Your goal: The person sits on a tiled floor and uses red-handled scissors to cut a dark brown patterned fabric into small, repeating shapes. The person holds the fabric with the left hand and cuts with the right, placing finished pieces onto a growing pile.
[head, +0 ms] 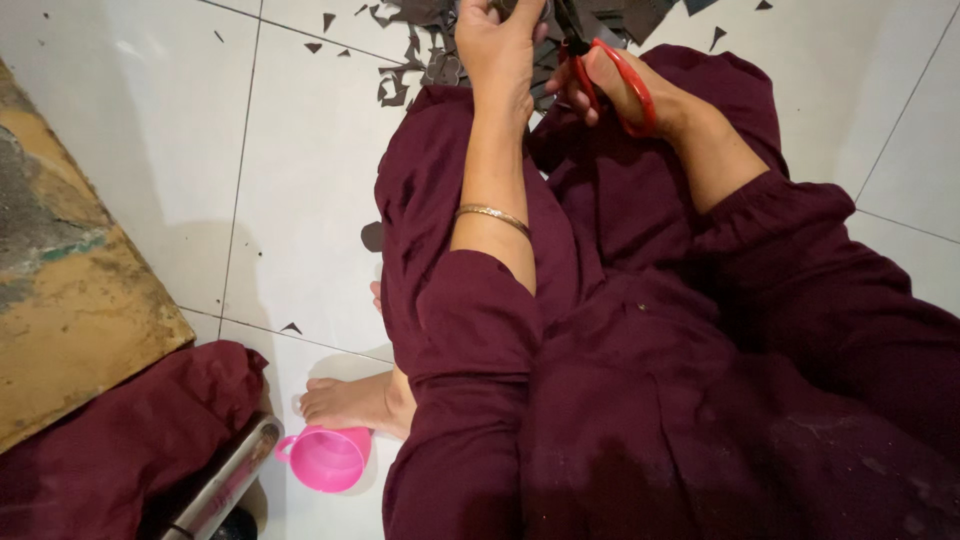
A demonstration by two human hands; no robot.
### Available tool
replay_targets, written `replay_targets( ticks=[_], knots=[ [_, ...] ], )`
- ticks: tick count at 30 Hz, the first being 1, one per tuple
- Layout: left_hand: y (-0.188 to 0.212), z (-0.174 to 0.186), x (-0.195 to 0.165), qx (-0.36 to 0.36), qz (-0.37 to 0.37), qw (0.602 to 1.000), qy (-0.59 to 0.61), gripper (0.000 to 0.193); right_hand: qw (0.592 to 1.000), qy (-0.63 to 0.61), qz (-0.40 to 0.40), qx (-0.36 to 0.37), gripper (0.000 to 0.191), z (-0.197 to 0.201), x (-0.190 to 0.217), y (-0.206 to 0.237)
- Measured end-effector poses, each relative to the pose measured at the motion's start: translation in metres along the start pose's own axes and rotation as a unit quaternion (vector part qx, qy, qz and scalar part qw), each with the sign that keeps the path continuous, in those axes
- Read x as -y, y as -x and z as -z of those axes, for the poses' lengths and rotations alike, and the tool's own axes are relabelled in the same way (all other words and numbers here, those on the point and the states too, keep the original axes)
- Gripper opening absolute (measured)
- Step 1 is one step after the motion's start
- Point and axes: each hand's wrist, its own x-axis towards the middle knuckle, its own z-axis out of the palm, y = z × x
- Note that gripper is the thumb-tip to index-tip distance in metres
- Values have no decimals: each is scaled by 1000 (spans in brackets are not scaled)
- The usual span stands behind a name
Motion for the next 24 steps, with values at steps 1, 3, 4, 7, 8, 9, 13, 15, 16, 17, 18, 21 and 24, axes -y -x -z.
replay_targets(
  ticks=[1, 3, 4, 7, 8, 9, 13, 15, 16, 17, 18, 21, 24],
  knots=[
    [0, 0, 0, 4, -12, 1000, 4, 24, 1000, -4, 8, 2, 64, 0, 1, 0],
    [1, -1, 0, 8, -28, 1000, 12, 24, 1000, -10, 25, 7, 65, 0, -1, 0],
    [1, -2, -1, 9, -31, 999, 14, 24, 999, -22, 35, 16, 69, 0, -3, -1],
    [3, -2, -4, 8, -38, 999, 20, 27, 995, -40, 86, 44, 83, 3, -12, -2],
    [3, -4, -6, 7, -38, 999, 22, 29, 991, -32, 115, 53, 90, 5, -15, -1],
    [4, -5, -7, -3, -34, 999, 25, 31, 987, -25, 144, 63, 97, 6, -18, -1],
    [5, -9, -12, -27, -18, 999, 11, 39, 990, -23, 124, 59, 104, 7, -24, -1],
    [4, -10, -15, -30, -14, 999, -2, 39, 989, -30, 125, 68, 103, 6, -23, -1],
    [5, -10, -16, -32, -13, 999, -5, 39, 991, -35, 111, 62, 101, 5, -23, -2],
    [6, -10, -17, -33, -11, 999, -9, 39, 993, -40, 97, 55, 99, 4, -22, -2],
    [7, -10, -17, -34, -10, 999, -7, 39, 994, -45, 83, 48, 97, 4, -21, -3],
    [7, -10, -18, -34, -17, 999, -4, 38, 996, -46, 66, 35, 83, 4, -19, -4],
    [8, -9, -14, -28, -34, 999, -1, 35, 996, -54, 69, 16, 71, 5, -21, -3]
  ],
)
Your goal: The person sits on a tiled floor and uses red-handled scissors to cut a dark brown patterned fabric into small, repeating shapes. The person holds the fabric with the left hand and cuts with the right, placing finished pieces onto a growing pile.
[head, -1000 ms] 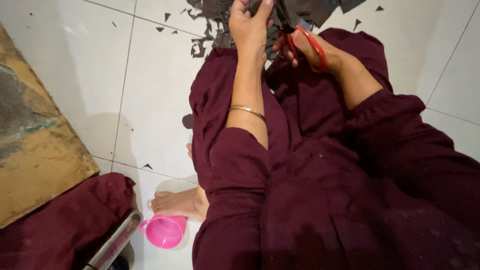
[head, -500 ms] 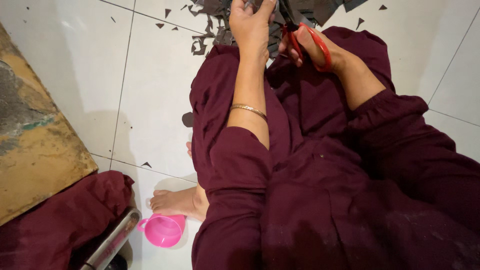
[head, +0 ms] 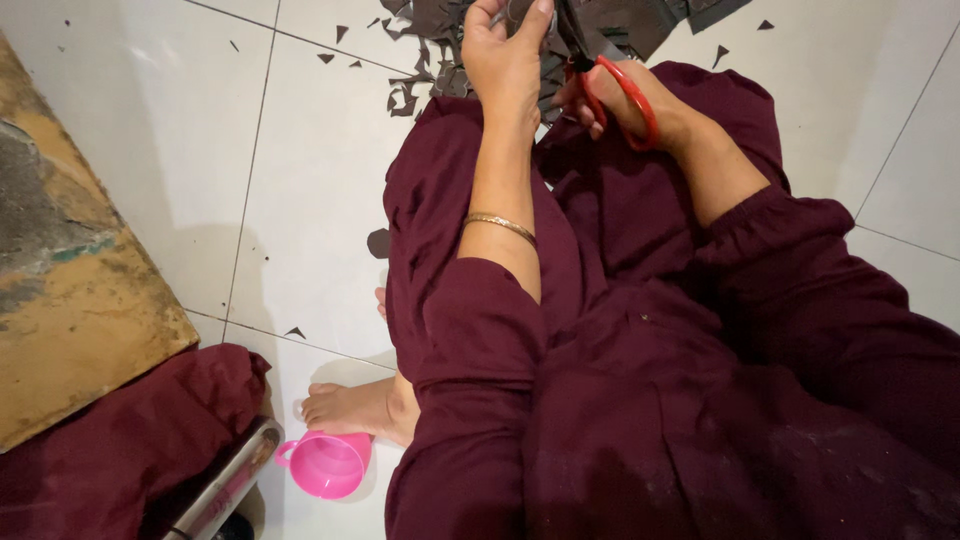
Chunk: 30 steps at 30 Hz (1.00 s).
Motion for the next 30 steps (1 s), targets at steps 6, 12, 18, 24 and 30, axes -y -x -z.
replay_targets(
  ticks=[6, 12, 18, 24, 30],
  knots=[
    [-5, 3, 13, 1, 2, 1000, 10, 36, 999, -25, -23, -5, 59, 2, -11, -1],
    [-12, 4, 19, -6, 27, 999, 20, 39, 999, -21, -41, -27, 51, 4, -19, -11],
    [-13, 4, 18, -25, 40, 999, 5, 40, 997, -67, -17, -17, 68, 2, -21, -9],
    [-16, 7, 23, -25, 46, 998, 30, 41, 999, -37, -3, 8, 87, 0, -16, -10],
    [-14, 10, 22, -19, 56, 998, 23, 39, 997, -21, 59, 41, 101, -2, -12, -7]
  ],
)
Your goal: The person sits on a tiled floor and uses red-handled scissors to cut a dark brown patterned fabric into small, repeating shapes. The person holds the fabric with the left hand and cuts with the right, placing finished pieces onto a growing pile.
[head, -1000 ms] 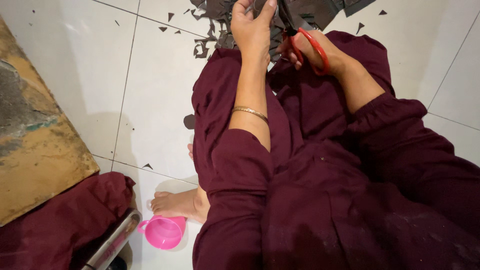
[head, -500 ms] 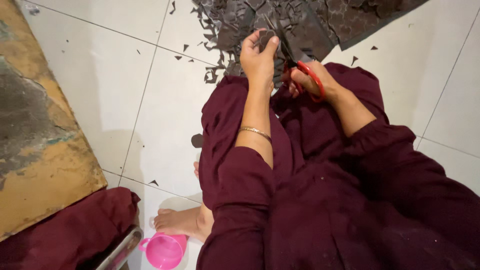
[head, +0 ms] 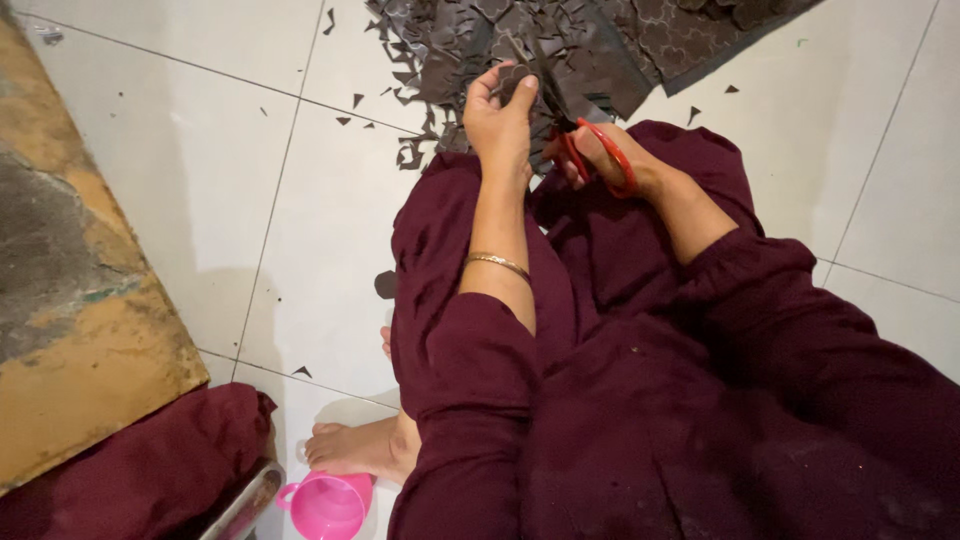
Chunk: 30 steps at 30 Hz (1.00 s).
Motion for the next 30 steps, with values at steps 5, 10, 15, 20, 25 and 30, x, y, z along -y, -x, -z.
replay_targets(
  ticks=[5, 10, 15, 20, 25, 30],
  knots=[
    [6, 0, -13, -7, 20, 999, -37, 38, 999, 40, -3, -1, 102, 0, 8, 2],
    [7, -3, -17, -9, 10, 1000, -25, 37, 1000, 0, -22, 0, 99, -2, 10, 1],
    [8, -3, -17, -10, -10, 1000, -20, 40, 994, -9, -110, -19, 98, -4, 9, -4],
    [7, -5, -20, -9, -16, 1000, -15, 43, 999, -11, -31, 5, 103, -2, 10, -1],
    [7, -3, -20, -4, -16, 1000, -9, 43, 1000, 5, -16, 8, 101, -1, 7, 1],
    [5, 1, -12, -10, -12, 999, -43, 43, 1000, -4, -5, 0, 92, 1, 1, 4]
  ],
)
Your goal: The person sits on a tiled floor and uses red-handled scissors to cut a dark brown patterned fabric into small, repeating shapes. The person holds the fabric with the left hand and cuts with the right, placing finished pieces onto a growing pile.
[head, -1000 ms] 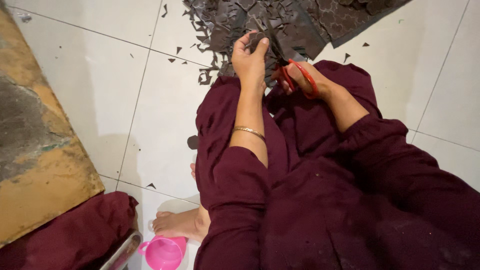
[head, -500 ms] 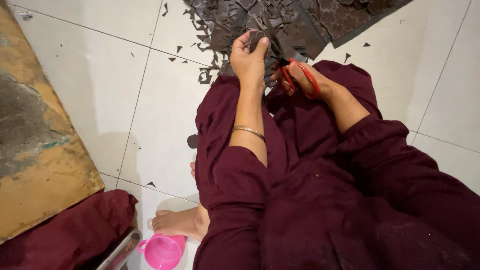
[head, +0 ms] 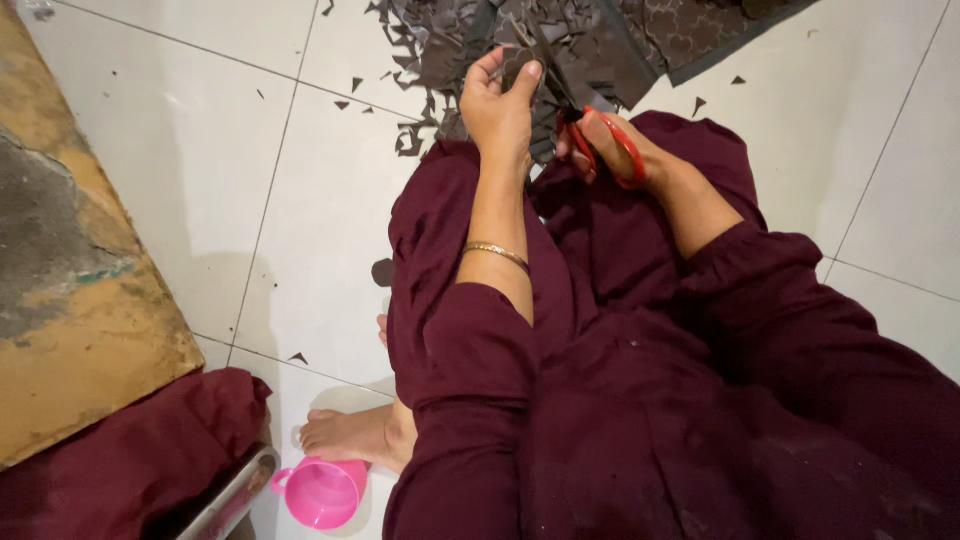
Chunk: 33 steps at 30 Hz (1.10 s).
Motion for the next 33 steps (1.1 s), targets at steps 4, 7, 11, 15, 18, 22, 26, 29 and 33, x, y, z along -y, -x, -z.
replay_targets(
  ticks=[4, 7, 11, 15, 18, 22, 26, 29, 33],
  knots=[
    [-1, -2, -1, 11, -36, 999, -1, 42, 999, 29, -2, -12, 94, 3, -10, -4],
    [13, -7, -16, -11, -218, 964, -153, 47, 999, -5, -24, -37, 97, 4, -21, -9],
    [58, -14, -66, -38, -333, 864, -376, 45, 995, -61, 3, -84, 103, 17, -27, -11],
    [138, -17, -114, 298, -78, 750, -585, 43, 990, -94, 1, -104, 103, 21, -25, -7],
    [201, -15, -123, 537, -1, 547, -642, 58, 994, -6, 46, -100, 98, 17, -23, 0],
    [214, -5, -119, 587, -33, 546, -597, 34, 994, -15, 50, -95, 92, 14, -18, 2],
    [187, 11, -126, 429, -25, 686, -588, 23, 994, -24, 34, -102, 90, 14, -15, 4],
    [184, 9, -131, 401, -15, 698, -592, 25, 993, -35, 41, -103, 90, 15, -13, 5],
    [183, 2, -134, 413, 14, 666, -621, 27, 993, -34, 29, -109, 95, 15, -16, 4]
  ],
)
